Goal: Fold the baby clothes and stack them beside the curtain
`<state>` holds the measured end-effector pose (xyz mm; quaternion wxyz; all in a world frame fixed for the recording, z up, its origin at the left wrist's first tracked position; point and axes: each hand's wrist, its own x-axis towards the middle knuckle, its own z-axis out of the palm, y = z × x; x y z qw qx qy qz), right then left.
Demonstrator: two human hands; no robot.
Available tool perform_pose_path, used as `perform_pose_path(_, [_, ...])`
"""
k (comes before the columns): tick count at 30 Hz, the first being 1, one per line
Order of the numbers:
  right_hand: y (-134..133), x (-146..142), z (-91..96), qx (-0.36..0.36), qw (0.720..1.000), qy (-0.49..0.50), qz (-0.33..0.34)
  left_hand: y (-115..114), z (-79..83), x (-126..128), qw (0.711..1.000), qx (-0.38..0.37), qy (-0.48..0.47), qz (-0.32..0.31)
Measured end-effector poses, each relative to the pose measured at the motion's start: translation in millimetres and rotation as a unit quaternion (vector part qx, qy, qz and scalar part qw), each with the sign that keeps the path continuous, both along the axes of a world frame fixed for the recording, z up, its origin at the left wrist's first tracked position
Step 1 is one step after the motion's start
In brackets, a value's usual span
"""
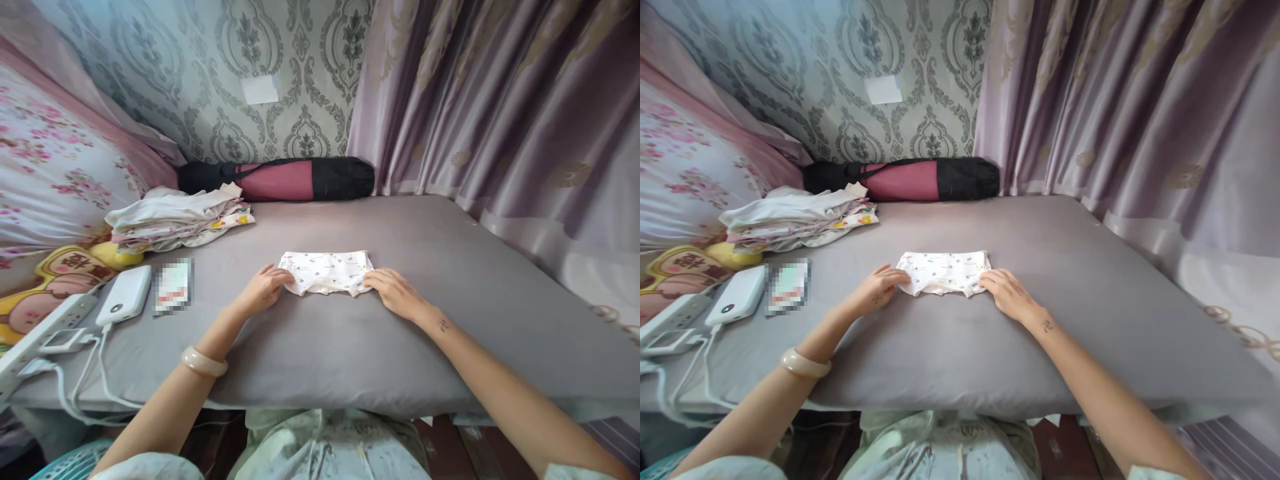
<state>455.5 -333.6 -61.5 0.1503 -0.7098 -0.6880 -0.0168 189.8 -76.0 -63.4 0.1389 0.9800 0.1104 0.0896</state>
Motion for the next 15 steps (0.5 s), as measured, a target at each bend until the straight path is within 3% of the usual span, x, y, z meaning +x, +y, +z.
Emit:
perform_pose_path(5, [15.5, -11.8, 11.6, -0.005, 0.998, 0.014, -0.066, -2.6, 4.8, 8.1, 1.000, -0.014, 0.004, 0.027])
perform_pose_path(10, [70.2, -43.4, 15.1, 0.037, 0.992, 0.026, -0.115, -17.7, 8.9, 55.1, 0.993, 0.029, -0.077, 0.089])
perform_pose_path(15, [112.0, -63.0, 1.9, -0.021, 0.991, 0.020, -0.133, -33.2, 0.4, 93.5, 0.990, 0.084, -0.003, 0.112])
